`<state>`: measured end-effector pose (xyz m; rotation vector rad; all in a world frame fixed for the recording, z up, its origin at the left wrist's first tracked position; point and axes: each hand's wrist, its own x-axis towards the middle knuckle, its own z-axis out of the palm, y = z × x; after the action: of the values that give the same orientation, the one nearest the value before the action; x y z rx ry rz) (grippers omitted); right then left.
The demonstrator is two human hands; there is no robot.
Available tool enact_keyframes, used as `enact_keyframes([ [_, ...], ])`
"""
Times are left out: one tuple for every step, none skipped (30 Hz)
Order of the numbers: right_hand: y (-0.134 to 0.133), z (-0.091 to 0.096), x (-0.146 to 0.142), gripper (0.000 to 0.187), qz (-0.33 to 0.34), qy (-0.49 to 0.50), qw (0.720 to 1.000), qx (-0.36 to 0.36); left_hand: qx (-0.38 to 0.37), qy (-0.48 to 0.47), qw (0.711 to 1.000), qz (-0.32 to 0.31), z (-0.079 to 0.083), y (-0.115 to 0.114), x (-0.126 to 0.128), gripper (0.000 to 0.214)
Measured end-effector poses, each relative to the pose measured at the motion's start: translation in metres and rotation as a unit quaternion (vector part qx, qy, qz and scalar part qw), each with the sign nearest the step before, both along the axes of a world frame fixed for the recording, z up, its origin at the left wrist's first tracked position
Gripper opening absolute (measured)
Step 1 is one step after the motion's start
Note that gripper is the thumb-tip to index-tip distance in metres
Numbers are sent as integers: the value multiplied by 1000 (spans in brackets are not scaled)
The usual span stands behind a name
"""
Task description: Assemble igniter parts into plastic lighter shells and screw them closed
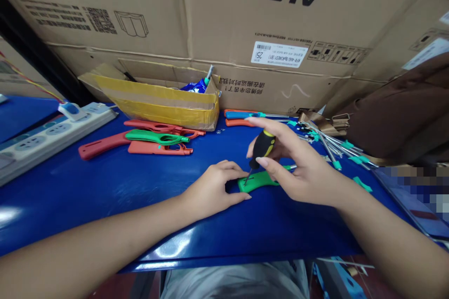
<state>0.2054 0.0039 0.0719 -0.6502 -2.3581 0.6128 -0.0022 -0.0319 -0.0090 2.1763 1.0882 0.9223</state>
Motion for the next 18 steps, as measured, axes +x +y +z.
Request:
enact_keyframes([
  [1, 0, 1, 56, -15, 0, 999, 31, 0, 4, 1000, 1, 0, 0, 0, 35],
  [2, 0, 1, 54, -34, 5, 997, 71, 1, 7, 1000, 2, 0, 0, 0, 35],
  [3, 1, 2, 55, -50, 10, 993, 103, 3, 8, 1000, 3, 0, 0, 0, 35],
  [3, 2, 3, 57, -58, 13, 992, 116, 3, 7, 1000, 3, 0, 0, 0, 35],
  [3, 4, 4, 59, -53, 14, 993, 102, 2, 4, 1000, 3, -1, 0, 0, 35],
  [3, 6, 5, 59, -34, 12, 997, 67, 1, 1, 1000, 3, -1, 0, 0, 36],
  [2, 9, 7, 60, -7, 7, 1000, 20, 0, -2, 1000, 4, -1, 0, 0, 36],
  [1, 12, 8, 58, 22, 2, 999, -23, -2, -3, 1000, 5, -1, 0, 0, 36],
  [1, 14, 9, 57, 41, 0, 998, -40, -4, -3, 1000, 5, -2, 0, 0, 36],
  [0, 15, 9, 54, 46, 2, 999, -27, -3, -4, 1000, 4, -2, 0, 0, 36],
  [0, 15, 10, 50, 36, 7, 999, 12, -1, -3, 1000, 4, -2, 1, 0, 36],
  [1, 14, 9, 47, 12, 14, 998, 66, 2, -3, 1000, 2, -3, 1, 0, 36],
  [1, 12, 8, 44, -17, 23, 992, 120, 4, -4, 1000, 1, -3, 1, 0, 36],
  [2, 11, 8, 44, -42, 30, 986, 160, 6, -5, 1000, 0, -3, 1, 0, 36],
  [3, 9, 7, 47, -58, 32, 982, 176, 5, -6, 1000, -1, -3, 1, 0, 37],
  [3, 8, 7, 50, -60, 31, 984, 165, 2, -7, 1000, -1, -3, 1, 0, 37],
  [4, 7, 7, 53, -49, 28, 989, 134, -3, -9, 1000, -1, -2, 1, 0, 38],
  [5, 8, 7, 53, -31, 24, 995, 90, -7, -10, 1000, 0, -2, 1, 0, 38],
])
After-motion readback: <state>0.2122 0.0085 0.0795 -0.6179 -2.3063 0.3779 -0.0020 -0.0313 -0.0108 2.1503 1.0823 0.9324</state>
